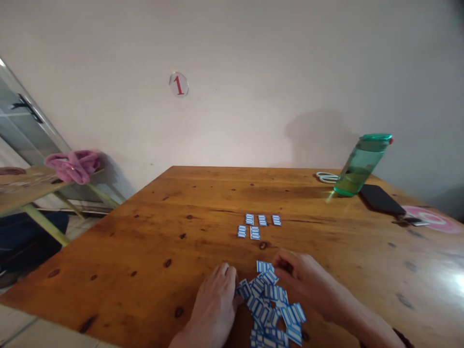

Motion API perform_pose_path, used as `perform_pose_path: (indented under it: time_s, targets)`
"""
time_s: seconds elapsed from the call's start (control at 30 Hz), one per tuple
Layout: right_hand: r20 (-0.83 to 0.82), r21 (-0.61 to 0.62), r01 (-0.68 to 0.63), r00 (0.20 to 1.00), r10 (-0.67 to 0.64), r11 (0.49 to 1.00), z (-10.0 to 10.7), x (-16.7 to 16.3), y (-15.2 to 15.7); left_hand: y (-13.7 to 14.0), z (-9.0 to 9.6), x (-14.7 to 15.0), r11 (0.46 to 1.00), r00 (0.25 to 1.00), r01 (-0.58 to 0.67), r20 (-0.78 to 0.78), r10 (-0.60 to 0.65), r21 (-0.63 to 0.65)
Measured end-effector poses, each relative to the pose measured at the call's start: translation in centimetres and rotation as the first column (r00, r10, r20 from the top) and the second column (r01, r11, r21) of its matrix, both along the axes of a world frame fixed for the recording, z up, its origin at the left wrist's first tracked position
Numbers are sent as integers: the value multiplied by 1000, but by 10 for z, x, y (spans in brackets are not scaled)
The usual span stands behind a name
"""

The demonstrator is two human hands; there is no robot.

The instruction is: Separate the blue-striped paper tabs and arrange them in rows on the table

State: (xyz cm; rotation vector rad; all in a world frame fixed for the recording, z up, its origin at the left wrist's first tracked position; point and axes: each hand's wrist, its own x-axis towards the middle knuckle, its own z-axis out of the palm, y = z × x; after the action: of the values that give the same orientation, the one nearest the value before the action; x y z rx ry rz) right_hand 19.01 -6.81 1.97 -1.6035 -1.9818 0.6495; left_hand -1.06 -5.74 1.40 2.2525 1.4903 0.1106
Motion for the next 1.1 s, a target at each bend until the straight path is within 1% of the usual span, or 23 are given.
perform_pose_path:
  time_s: [0.03,0.13,0.27,0.33,0.43,0.53,0.67,0.73,0.77,0.8,0.87,1.0,1.1]
  targets:
    - [-24,6,-22,999,22,1000,4,-2,6,0,-2,-1,1000,999,-15,30,15,-12]
    - [-104,34,-21,994,25,999,10,-7,21,4,-8,-6,995,983,-70,168,80,-65]
    - [-217,14,17,976,-14,1000,-1,-13,34,15,-15,-16,988,914,-81,385,127,-134]
    - [-239,12,42,970,-38,999,-10,-13,36,19,-18,-19,973,865,-90,467,181,-211]
    - [-248,16,71,966,-65,997,-20,-11,34,25,-16,-21,915,745,-95,582,327,-392]
    - [-228,56,116,968,-100,992,-24,-9,33,32,-8,-16,832,581,-37,665,469,-554]
    - [-188,153,157,974,-127,976,-26,-14,29,47,8,-4,746,321,50,718,618,-664]
    - [-146,206,127,984,-98,970,-25,-22,27,57,13,3,727,209,92,727,654,-681]
    - [-117,224,98,990,-73,970,-24,-26,25,62,14,7,719,168,108,726,667,-686]
    - [-85,227,63,995,-45,972,-23,-31,24,67,15,10,715,129,123,726,676,-688]
    - [-26,186,-4,1000,8,982,-19,-40,22,74,15,16,702,64,157,716,695,-695]
    - [62,74,-102,993,98,992,-11,-51,21,80,12,25,662,14,208,679,734,-720]
    - [126,22,-183,976,179,983,-9,-56,24,81,5,26,671,-37,202,679,733,-713]
